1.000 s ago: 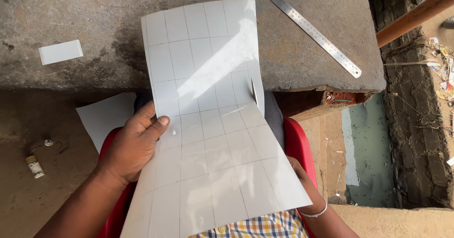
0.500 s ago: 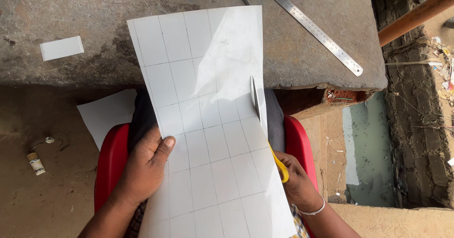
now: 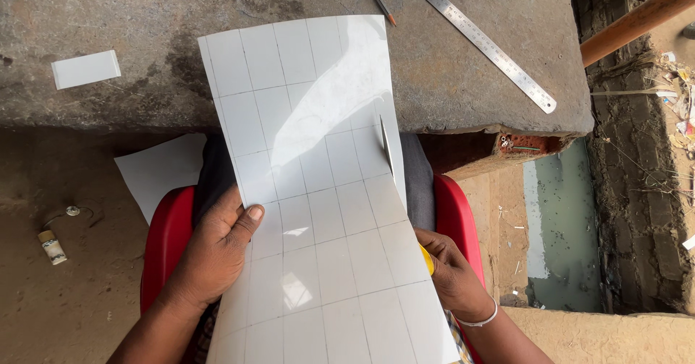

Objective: The person uses yellow-handled scissors to cut a large sheet of white paper marked with a grid pattern. They trim the edges and cut along the grid lines to separate the sheet into smaller rectangular pieces.

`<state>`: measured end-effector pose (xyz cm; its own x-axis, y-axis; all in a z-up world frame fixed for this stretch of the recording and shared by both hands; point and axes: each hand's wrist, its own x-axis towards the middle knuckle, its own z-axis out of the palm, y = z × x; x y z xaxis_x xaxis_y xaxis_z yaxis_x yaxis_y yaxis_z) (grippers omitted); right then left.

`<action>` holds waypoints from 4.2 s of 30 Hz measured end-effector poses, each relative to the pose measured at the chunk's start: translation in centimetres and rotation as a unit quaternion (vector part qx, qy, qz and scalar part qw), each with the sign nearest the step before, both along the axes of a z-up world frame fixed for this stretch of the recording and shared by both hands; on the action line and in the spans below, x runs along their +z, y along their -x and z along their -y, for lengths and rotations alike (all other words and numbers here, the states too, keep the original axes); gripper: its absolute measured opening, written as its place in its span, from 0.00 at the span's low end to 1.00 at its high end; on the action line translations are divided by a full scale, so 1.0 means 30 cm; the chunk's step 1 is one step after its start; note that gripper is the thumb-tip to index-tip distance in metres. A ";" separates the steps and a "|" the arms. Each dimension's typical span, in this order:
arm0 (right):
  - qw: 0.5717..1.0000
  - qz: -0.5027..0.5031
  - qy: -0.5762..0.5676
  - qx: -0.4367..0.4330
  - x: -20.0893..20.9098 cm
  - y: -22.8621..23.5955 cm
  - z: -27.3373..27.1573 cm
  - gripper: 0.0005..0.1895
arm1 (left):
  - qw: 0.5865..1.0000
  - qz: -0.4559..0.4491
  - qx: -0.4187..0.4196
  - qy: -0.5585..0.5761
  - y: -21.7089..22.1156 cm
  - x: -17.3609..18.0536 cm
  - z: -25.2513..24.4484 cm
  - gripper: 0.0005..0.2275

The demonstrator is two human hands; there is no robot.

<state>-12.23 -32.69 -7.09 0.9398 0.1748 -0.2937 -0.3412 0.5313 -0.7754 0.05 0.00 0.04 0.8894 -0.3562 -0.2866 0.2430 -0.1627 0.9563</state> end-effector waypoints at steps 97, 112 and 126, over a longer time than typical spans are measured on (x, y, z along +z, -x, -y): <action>1.000 0.021 0.015 0.013 -0.015 -0.055 -0.008 0.19 | 0.974 0.219 0.035 -0.033 0.024 -0.052 0.106 0.19; 0.996 0.076 -0.025 0.043 -0.046 -0.052 0.009 0.18 | 0.975 0.214 0.037 -0.049 0.012 -0.054 0.090 0.18; 0.996 0.082 -0.026 0.005 -0.055 -0.101 0.000 0.19 | 0.980 0.195 0.027 -0.034 0.029 -0.062 0.092 0.17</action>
<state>-9.22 -32.69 -8.73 0.9724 0.1961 -0.1266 -0.2179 0.5684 -0.7934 -0.82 -2.76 -1.83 0.9531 -0.2970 0.0580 -0.1294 -0.2268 0.9653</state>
